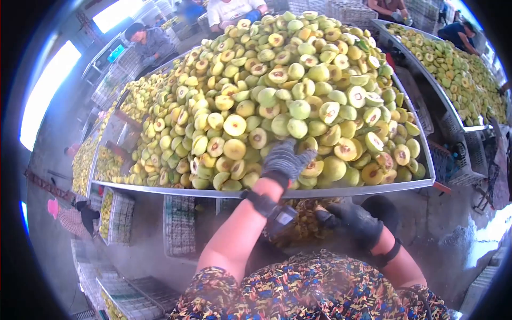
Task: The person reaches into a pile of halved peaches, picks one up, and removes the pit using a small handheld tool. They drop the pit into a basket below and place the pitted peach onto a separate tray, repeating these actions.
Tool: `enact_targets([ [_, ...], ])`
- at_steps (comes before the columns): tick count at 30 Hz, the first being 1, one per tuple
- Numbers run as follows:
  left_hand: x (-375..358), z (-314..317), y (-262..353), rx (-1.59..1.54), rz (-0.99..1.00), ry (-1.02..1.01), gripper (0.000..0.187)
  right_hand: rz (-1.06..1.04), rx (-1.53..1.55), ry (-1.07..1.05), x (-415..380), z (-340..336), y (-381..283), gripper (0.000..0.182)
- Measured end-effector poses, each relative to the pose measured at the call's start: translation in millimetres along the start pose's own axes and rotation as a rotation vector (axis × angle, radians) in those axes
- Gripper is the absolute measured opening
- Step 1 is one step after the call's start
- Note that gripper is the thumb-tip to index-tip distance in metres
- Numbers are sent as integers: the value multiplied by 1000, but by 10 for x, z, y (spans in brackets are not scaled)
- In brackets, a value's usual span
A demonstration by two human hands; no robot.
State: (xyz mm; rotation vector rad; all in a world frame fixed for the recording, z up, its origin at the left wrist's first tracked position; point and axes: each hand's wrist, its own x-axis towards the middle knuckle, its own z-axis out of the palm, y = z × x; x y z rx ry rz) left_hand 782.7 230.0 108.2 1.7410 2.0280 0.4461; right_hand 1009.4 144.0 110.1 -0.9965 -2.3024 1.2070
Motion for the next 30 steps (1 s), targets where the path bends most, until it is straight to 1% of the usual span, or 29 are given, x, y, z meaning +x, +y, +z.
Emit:
enact_targets([
  [1,90,164,64,140,-70,51,57,7,-10,12,-50,-76,-39,45],
  [2,104,228,78,137,-57,49,57,64,70,11,-99,-140,-81,44],
  [3,60,294,56,-20,27,218,57,119,155,4,-150,-182,-131,44],
  [4,-37,287,59,-175,107,390,56,118,158,3,-185,-208,-211,44],
  [5,-147,226,73,-182,122,395,41,139,219,71,-189,-239,-300,42],
  [6,-208,181,41,-174,123,407,41,154,281,139,-168,-270,-346,41],
  [7,-290,110,8,-496,191,393,33,140,287,138,-145,-275,-344,41],
  [8,-391,35,-42,-815,253,365,27,-13,207,181,-135,-249,-333,37],
  [9,-514,-74,-115,-861,293,291,30,-167,127,223,-118,-210,-335,32],
  [10,-670,-200,-133,-847,283,305,30,-181,139,214,-68,-156,-377,32],
  [12,-994,-440,-139,-1052,172,59,39,-109,294,190,98,-52,-537,39],
  [13,-1176,-553,-138,-1146,40,-55,45,-126,295,175,166,-30,-623,39],
  [15,-1460,-671,-114,-1099,46,-34,44,-56,337,21,263,13,-817,42],
  [16,-1570,-685,-131,-1053,58,-41,43,-65,332,7,272,44,-934,42],
  [17,-1634,-604,-241,-1070,131,-5,44,25,408,-31,266,68,-1057,38],
  [18,-1676,-596,-312,-1078,130,7,44,118,480,-67,260,96,-1135,34],
  [19,-1719,-610,-382,-977,192,36,46,114,469,-75,256,142,-1164,34],
  [20,-1763,-627,-452,-876,252,66,47,-8,438,-11,245,205,-1176,34],
  [21,-1789,-652,-522,-905,185,-1,45,-127,409,54,227,268,-1180,34],
  [22,-1823,-646,-539,-911,189,6,45,-129,400,50,210,311,-1159,34],
  [24,-1861,-625,-539,-976,338,94,43,-93,315,4,182,336,-1106,36],
  [25,-1867,-604,-503,-979,346,94,43,-94,308,9,161,325,-1160,36],
  [27,-1879,-553,-370,-1409,251,61,43,73,500,-100,104,304,-1289,37],
  [28,-1907,-571,-297,-1411,252,59,43,75,498,-98,99,322,-1279,37],
  [30,-1975,-615,-176,-1847,313,93,44,107,732,-155,99,381,-1246,39],
])
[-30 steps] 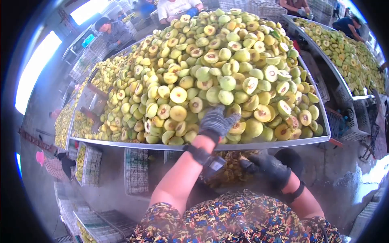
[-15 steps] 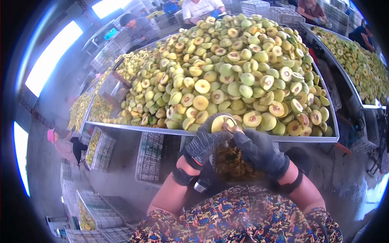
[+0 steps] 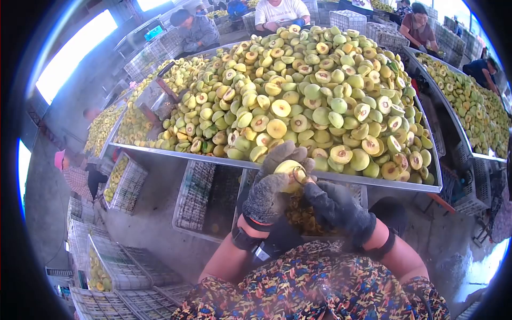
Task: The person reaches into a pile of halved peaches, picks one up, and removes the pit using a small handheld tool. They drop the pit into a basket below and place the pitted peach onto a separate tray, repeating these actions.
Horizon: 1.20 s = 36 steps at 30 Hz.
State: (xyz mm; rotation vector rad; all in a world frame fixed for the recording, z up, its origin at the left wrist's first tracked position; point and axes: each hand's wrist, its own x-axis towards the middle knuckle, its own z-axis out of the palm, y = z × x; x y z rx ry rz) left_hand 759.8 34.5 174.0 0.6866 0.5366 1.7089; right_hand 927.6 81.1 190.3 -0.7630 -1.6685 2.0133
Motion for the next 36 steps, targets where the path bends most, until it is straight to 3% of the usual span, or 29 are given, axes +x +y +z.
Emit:
enact_targets([
  [4,22,-132,-101,18,-29,124,46,-13,-264,29,37,33,87,43],
  [6,54,-92,-95,19,-111,300,42,-227,-589,69,95,-15,252,47],
  [10,71,-31,-118,79,-114,393,39,-99,-481,31,91,4,179,47],
  [12,74,25,-108,362,10,340,35,105,-206,-49,75,14,139,47],
  [16,110,53,-72,238,-128,316,31,123,-213,-110,109,-107,293,40],
  [18,132,9,-113,501,-38,247,37,-1029,-742,-76,185,-260,588,37],
  [19,143,-51,-151,501,-45,246,37,-1023,-741,-72,161,-287,499,37],
  [21,166,-178,-207,677,159,-7,34,19,-235,-555,129,-339,225,43],
  [22,173,-173,-209,676,160,-4,34,20,-236,-557,153,-334,295,43],
  [24,157,-166,-205,251,-1,2,22,-797,-458,-329,202,-290,522,44],
  [25,163,-194,-174,253,3,7,22,-798,-457,-336,197,-292,531,44],
  [27,220,-301,-113,899,363,130,24,-645,-466,-391,180,-358,523,43],
  [28,271,-506,-98,822,372,327,22,-641,-468,-394,226,-394,578,43],
  [29,246,-604,112,962,307,447,22,-449,-534,-438,297,-427,694,44],
  [30,195,-866,232,1433,458,447,22,-254,-592,-466,325,-462,763,46],
  [31,160,-1189,414,1900,453,305,27,-30,-791,-371,317,-475,731,38],
  [32,136,-1320,536,2329,131,225,35,204,-977,-272,312,-505,698,33],
  [33,-22,-1419,530,2527,272,235,41,211,-974,-250,292,-628,806,33],
  [34,-39,-1466,618,2543,-298,169,40,256,-1153,-289,272,-807,1008,34],
  [35,-2,-1460,576,2278,-160,217,40,311,-1321,-335,231,-977,1151,36],
  [36,-1,-1448,514,2002,-63,258,41,230,-1074,-303,168,-1208,1116,38],
])
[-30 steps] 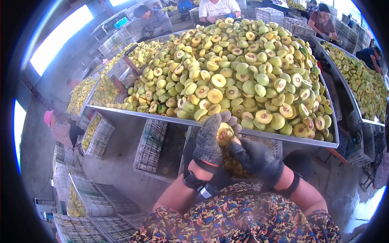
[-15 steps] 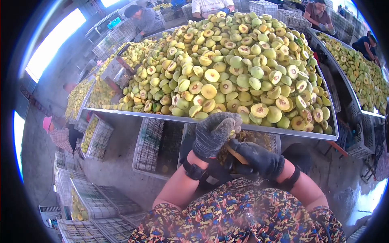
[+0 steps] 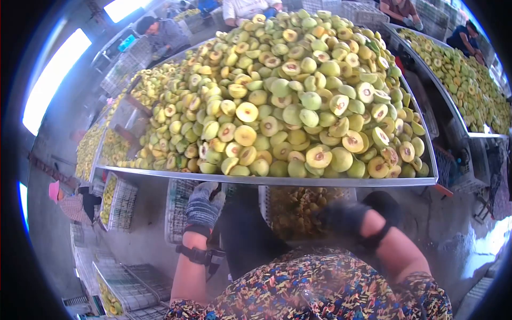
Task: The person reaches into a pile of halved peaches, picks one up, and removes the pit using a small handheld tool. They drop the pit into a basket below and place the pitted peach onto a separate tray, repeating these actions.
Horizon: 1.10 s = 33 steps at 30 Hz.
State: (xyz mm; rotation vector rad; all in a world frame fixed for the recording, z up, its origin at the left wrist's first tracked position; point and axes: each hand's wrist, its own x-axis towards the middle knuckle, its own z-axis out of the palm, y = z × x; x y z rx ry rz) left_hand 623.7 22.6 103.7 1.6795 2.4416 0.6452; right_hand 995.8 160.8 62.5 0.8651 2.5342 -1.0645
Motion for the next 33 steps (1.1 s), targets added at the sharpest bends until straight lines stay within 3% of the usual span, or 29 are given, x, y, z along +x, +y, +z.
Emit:
enact_targets([
  [1,53,52,201,-14,3,-17,41,-87,225,60,-114,-212,133,48],
  [3,304,260,818,-792,-136,-132,42,-295,313,974,-693,-736,2,46],
  [4,469,432,1009,-846,-86,-156,42,-74,912,827,-1149,-1271,-73,47],
  [5,628,604,1220,-532,181,-78,45,-189,634,1311,-1329,-1505,-84,55],
  [6,736,755,1427,-207,420,28,48,-190,-286,1690,-1494,-1807,115,49],
  [7,769,867,1633,-154,429,57,46,-99,-242,1793,-1783,-1959,235,41],
  [9,845,1062,1904,-86,525,10,47,-6,-139,1866,-2268,-2103,446,45],
  [10,849,1148,1950,9,610,-41,47,186,-386,1952,-2497,-2158,552,38],
  [12,724,1328,1927,-91,548,-29,48,597,-883,2014,-2684,-2183,762,33],
  [13,677,1374,1934,-151,568,42,49,346,-258,2065,-2476,-2196,762,34],
  [14,616,1404,1947,-211,600,104,49,113,365,2028,-2242,-2146,756,36],
  [15,563,1397,1966,-262,594,93,45,167,434,2036,-2125,-1958,798,36],
  [17,484,1277,1919,-265,632,22,45,-189,702,1559,-1942,-1719,869,45],
  [18,547,1228,1954,-340,648,10,45,-537,818,1207,-1721,-1638,1052,47],
  [19,518,1129,1990,-542,544,31,46,-441,737,1115,-1501,-1433,664,46],
  [20,486,1003,1963,-523,571,27,46,-392,606,1065,-1199,-1233,274,44],
  [22,513,762,1892,-1706,-85,-313,48,-467,344,1035,-626,-922,-205,42],
  [23,530,719,1761,-1896,-190,-318,49,-373,347,885,-529,-823,-403,42],
  [24,480,598,1739,-1909,-163,-267,49,-280,340,735,-446,-747,-576,41],
  [28,241,258,1782,-2014,-169,-286,49,-438,410,836,-179,-523,-1032,43],
  [31,87,163,1783,-1970,-164,-71,47,-399,454,834,-160,-494,-1257,40],
  [33,57,161,1614,-1953,-127,-56,47,-309,298,792,-108,-427,-1333,40],
])
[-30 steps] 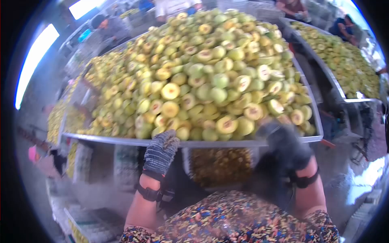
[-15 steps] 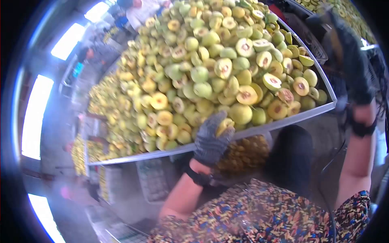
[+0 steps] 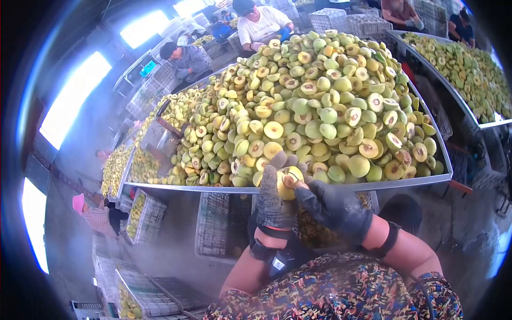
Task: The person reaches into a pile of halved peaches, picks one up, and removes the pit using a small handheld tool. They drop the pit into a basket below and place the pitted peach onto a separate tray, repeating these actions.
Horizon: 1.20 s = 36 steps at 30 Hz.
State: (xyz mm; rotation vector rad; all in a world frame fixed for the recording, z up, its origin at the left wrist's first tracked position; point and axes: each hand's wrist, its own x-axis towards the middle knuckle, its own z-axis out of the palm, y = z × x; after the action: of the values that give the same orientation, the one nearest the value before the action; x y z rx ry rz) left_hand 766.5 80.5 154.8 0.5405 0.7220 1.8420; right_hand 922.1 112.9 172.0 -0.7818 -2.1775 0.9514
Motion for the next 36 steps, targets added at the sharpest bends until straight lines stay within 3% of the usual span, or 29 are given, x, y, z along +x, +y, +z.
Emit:
enact_targets([
  [4,-115,-52,125,37,40,-14,53,-236,-15,113,-25,111,-194,38],
  [6,-177,-69,216,126,78,-27,51,3,342,21,-40,109,-386,39],
  [8,-155,-254,287,213,105,-35,48,89,344,-45,-38,144,-450,41],
  [10,10,-693,249,1255,427,-117,40,225,336,-86,-68,171,-444,42],
  [11,-80,-724,285,1659,727,-86,31,139,261,-113,-63,198,-380,43],
  [12,-131,-521,289,916,415,12,31,53,179,-143,-99,149,-304,44],
  [13,-165,-338,257,193,80,122,35,98,148,-123,-174,65,-264,44],
  [14,-173,-312,173,175,67,121,35,48,127,-138,-187,39,-256,44],
  [16,-181,-497,325,674,242,-99,26,-83,147,-218,-61,160,-275,45],
  [17,-131,-551,381,1084,319,-149,29,-17,181,-249,-89,159,-252,45],
  [19,-183,-445,340,446,75,38,30,60,205,-259,-118,201,-190,45],
  [20,-193,-426,281,452,68,33,30,124,382,-258,-149,265,-142,45],
  [21,-217,-435,236,508,192,33,32,182,562,-261,-176,319,-116,44],
  [22,-242,-401,238,563,326,40,35,176,568,-269,-206,333,-97,44],
  [23,-249,-357,273,568,338,51,35,190,662,-269,-238,323,-61,40],
  [25,-281,-185,370,275,43,-96,37,206,763,-291,-257,329,-32,36],
  [26,-291,-32,322,-133,-34,-13,41,232,803,-264,-251,341,-35,37],
  [28,-287,-39,291,-84,-9,-14,41,255,859,-243,-210,280,-148,38],
  [31,-322,4,259,167,84,-4,40,408,627,-312,-189,71,-324,36],
  [33,-297,-113,235,580,275,-96,37,105,199,-70,-236,223,-140,36],
  [34,-294,-121,256,582,273,-92,37,106,202,-73,-244,185,-158,36],
  [36,-265,-105,317,1050,433,-112,35,119,158,-196,-244,53,-219,38],
])
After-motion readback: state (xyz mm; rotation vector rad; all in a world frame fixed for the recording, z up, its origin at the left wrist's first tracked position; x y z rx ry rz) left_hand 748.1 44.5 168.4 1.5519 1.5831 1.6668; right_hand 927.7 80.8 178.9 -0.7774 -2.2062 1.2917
